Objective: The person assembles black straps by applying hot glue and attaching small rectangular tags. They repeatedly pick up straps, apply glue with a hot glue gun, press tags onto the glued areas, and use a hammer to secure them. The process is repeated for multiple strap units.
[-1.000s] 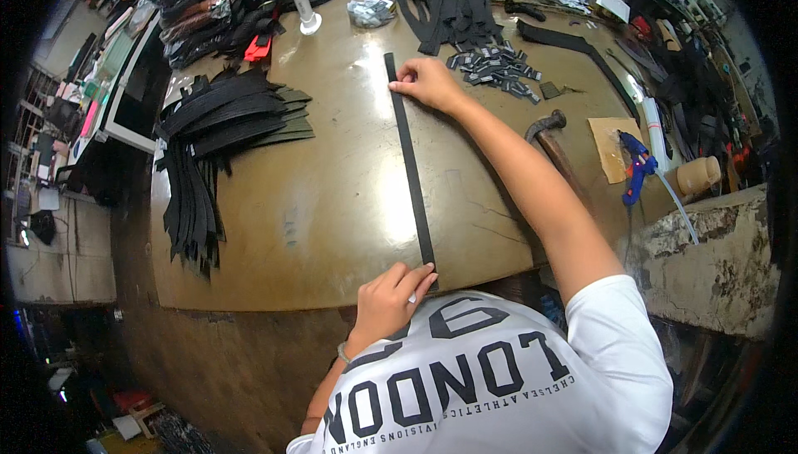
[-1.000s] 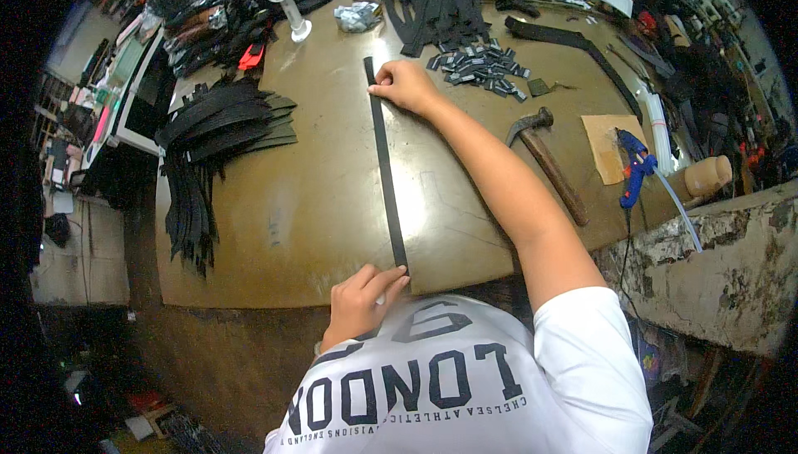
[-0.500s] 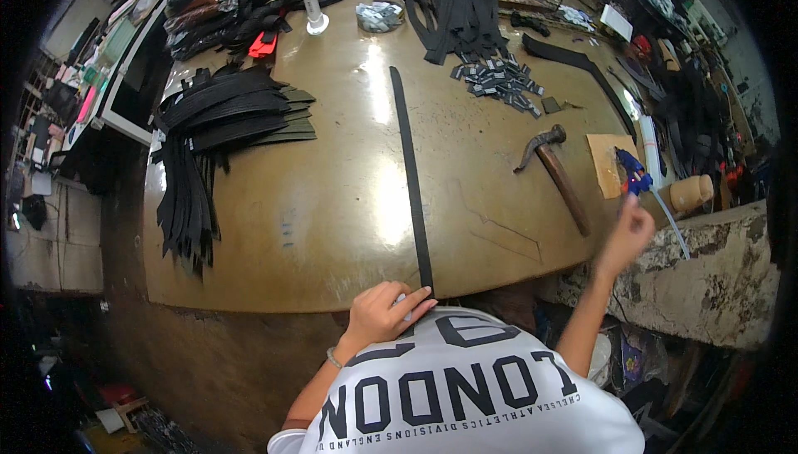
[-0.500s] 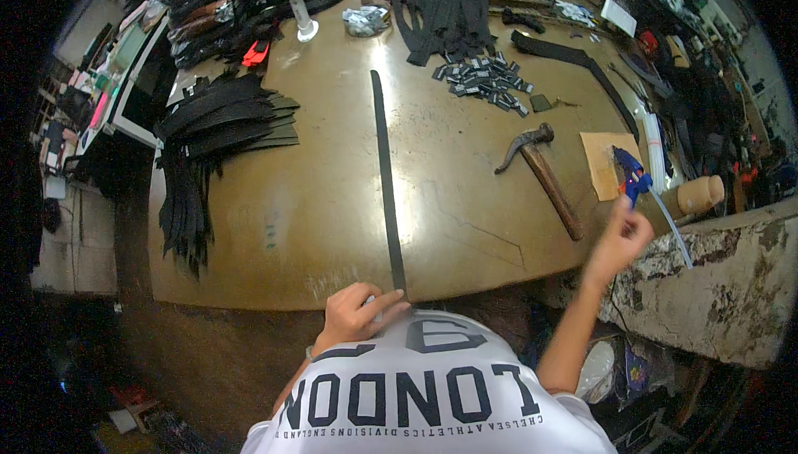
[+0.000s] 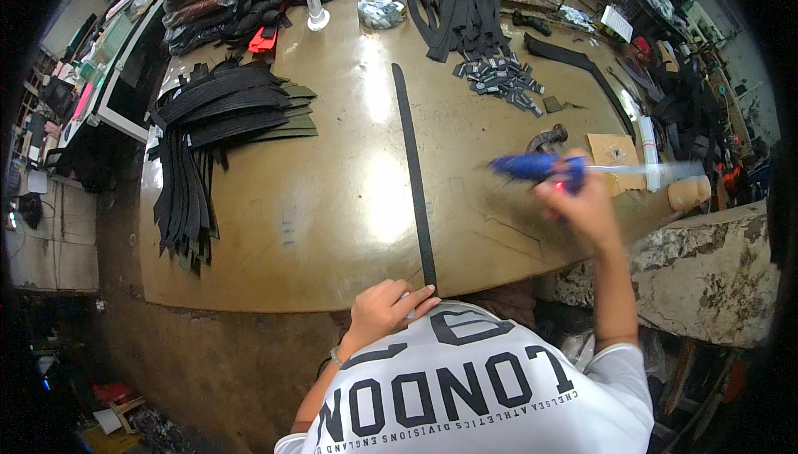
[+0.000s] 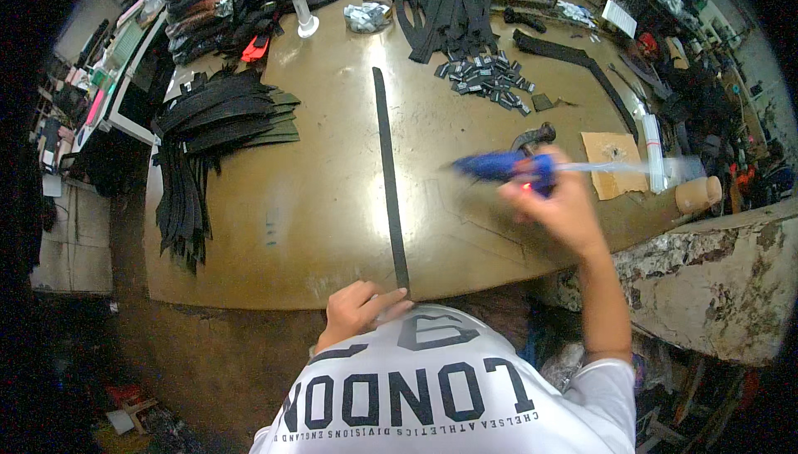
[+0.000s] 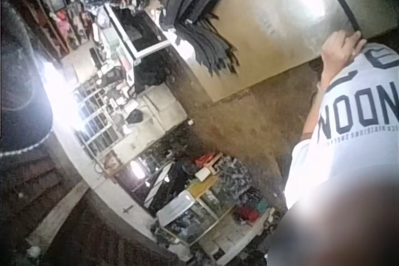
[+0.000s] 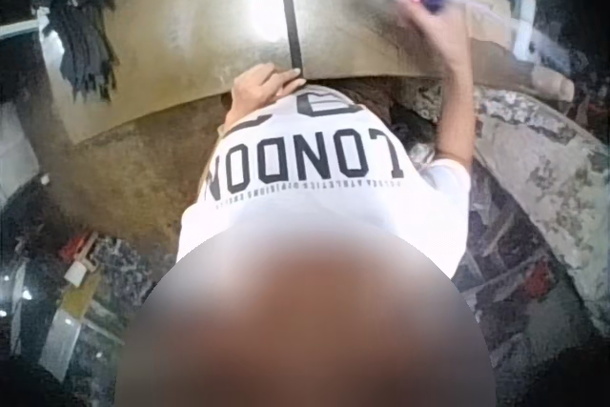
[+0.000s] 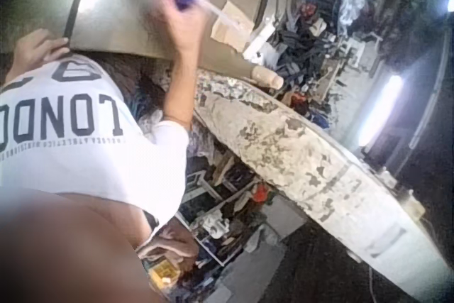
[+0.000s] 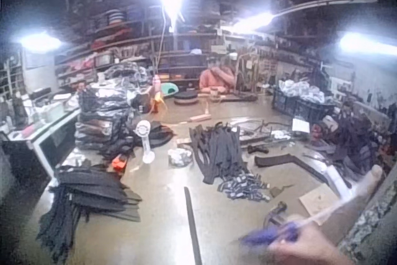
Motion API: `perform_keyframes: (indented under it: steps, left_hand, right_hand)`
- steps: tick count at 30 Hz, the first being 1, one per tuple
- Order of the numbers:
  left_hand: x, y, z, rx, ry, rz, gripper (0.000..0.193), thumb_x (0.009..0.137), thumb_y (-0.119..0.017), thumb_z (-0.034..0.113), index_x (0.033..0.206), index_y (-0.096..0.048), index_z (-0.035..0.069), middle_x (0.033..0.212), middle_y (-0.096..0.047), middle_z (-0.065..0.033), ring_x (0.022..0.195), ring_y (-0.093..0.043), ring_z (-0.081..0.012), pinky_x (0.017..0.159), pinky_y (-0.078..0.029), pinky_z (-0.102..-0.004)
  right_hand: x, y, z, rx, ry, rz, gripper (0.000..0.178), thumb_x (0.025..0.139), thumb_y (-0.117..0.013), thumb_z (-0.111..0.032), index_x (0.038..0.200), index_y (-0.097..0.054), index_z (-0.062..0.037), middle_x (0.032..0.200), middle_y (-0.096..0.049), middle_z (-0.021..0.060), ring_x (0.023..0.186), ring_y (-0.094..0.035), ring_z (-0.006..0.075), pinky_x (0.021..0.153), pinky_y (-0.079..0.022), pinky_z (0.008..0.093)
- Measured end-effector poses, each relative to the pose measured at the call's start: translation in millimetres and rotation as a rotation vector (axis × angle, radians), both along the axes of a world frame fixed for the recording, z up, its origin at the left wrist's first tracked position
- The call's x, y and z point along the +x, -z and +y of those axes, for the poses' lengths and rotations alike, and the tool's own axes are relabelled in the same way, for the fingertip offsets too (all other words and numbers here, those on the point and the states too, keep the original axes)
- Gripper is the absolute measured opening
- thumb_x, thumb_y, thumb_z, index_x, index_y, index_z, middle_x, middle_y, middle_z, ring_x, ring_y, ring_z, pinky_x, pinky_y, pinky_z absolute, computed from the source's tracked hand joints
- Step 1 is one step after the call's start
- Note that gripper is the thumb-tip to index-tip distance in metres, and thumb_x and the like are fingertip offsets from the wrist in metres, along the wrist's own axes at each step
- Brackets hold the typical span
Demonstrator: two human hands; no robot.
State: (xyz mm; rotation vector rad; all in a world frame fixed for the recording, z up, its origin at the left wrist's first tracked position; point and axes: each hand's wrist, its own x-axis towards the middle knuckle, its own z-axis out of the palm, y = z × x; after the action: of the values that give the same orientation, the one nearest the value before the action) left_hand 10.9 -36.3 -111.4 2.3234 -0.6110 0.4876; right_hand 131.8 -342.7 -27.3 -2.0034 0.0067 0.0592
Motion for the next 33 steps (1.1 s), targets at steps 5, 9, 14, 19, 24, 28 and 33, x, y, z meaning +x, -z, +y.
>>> perform_keyframes:
  steps: [5, 9, 14, 19, 24, 28, 33]
  left_hand:
    - [0.5, 4.6, 0.7, 0.015, 0.003, -0.007, 0.018, 0.076, -0.082, 0.028, 0.089, -0.074, 0.018, 0.064, -0.053, 0.0017, 0.054, -0.052, -0.0138, 0.047, -0.043, -0.0268]
    - [0.3, 7.2, 0.8, 0.011, -0.010, -0.004, 0.018, 0.076, -0.082, 0.028, 0.089, -0.074, 0.019, 0.065, -0.054, 0.0025, 0.054, -0.053, -0.0128, 0.047, -0.043, -0.0263]
    - [1.8, 6.1, 0.8, 0.014, 0.013, 0.018, 0.017, 0.076, -0.082, 0.028, 0.088, -0.074, 0.019, 0.065, -0.054, 0.0030, 0.054, -0.053, -0.0124, 0.047, -0.043, -0.0258]
    - [1.7, 3.7, 0.4, -0.005, 0.014, 0.013, 0.017, 0.075, -0.082, 0.027, 0.087, -0.074, 0.018, 0.065, -0.055, 0.0027, 0.054, -0.053, -0.0128, 0.047, -0.044, -0.0261]
    - [1.7, 2.8, -1.9, -0.030, 0.004, 0.012, 0.019, 0.072, -0.085, 0.024, 0.086, -0.074, 0.016, 0.065, -0.056, 0.0010, 0.054, -0.054, -0.0145, 0.047, -0.044, -0.0276]
    - [0.5, -0.8, -2.6, -0.007, 0.000, 0.024, 0.024, 0.066, -0.087, 0.020, 0.085, -0.074, 0.014, 0.064, -0.058, -0.0016, 0.054, -0.056, -0.0172, 0.047, -0.044, -0.0292]
    - [0.4, -2.4, -4.4, -0.007, 0.009, 0.043, 0.025, 0.064, -0.088, 0.019, 0.085, -0.075, 0.013, 0.064, -0.058, -0.0023, 0.054, -0.055, -0.0170, 0.048, -0.043, -0.0295]
  right_hand:
    - [15.9, 0.7, 63.4, -0.278, -0.489, -0.068, 0.040, 0.084, -0.076, -0.036, 0.096, -0.060, -0.0008, 0.077, -0.061, 0.0138, 0.070, -0.063, 0.0249, 0.065, -0.048, 0.0370]
    - [23.2, 6.0, 64.5, -0.318, -0.548, -0.071, 0.040, 0.085, -0.074, -0.037, 0.094, -0.061, -0.0011, 0.077, -0.062, 0.0171, 0.070, -0.063, 0.0315, 0.066, -0.048, 0.0382]
    - [26.0, 9.2, 65.3, -0.348, -0.553, -0.043, 0.040, 0.086, -0.073, -0.039, 0.096, -0.061, -0.0017, 0.077, -0.064, 0.0177, 0.072, -0.066, 0.0327, 0.066, -0.049, 0.0397]
    - [41.2, 15.9, 66.9, -0.363, -0.546, -0.102, 0.042, 0.087, -0.071, -0.040, 0.099, -0.060, -0.0019, 0.076, -0.067, 0.0182, 0.072, -0.068, 0.0349, 0.066, -0.051, 0.0403]
    - [46.9, 21.7, 72.6, -0.519, -0.553, -0.238, 0.042, 0.088, -0.070, -0.041, 0.093, -0.055, -0.0022, 0.068, -0.064, 0.0160, 0.068, -0.066, 0.0365, 0.063, -0.052, 0.0430]
    - [30.1, 17.9, 70.9, -0.592, -0.483, -0.814, 0.030, 0.087, -0.073, -0.028, 0.095, -0.056, -0.0036, 0.086, -0.066, 0.0169, 0.078, -0.066, 0.0357, 0.071, -0.053, 0.0435]
    - [19.7, 25.5, -26.2, -0.467, 0.556, -0.430, 0.042, 0.093, -0.067, -0.036, 0.109, -0.063, 0.0025, 0.091, -0.067, 0.0190, 0.084, -0.066, 0.0317, 0.075, -0.050, 0.0399]
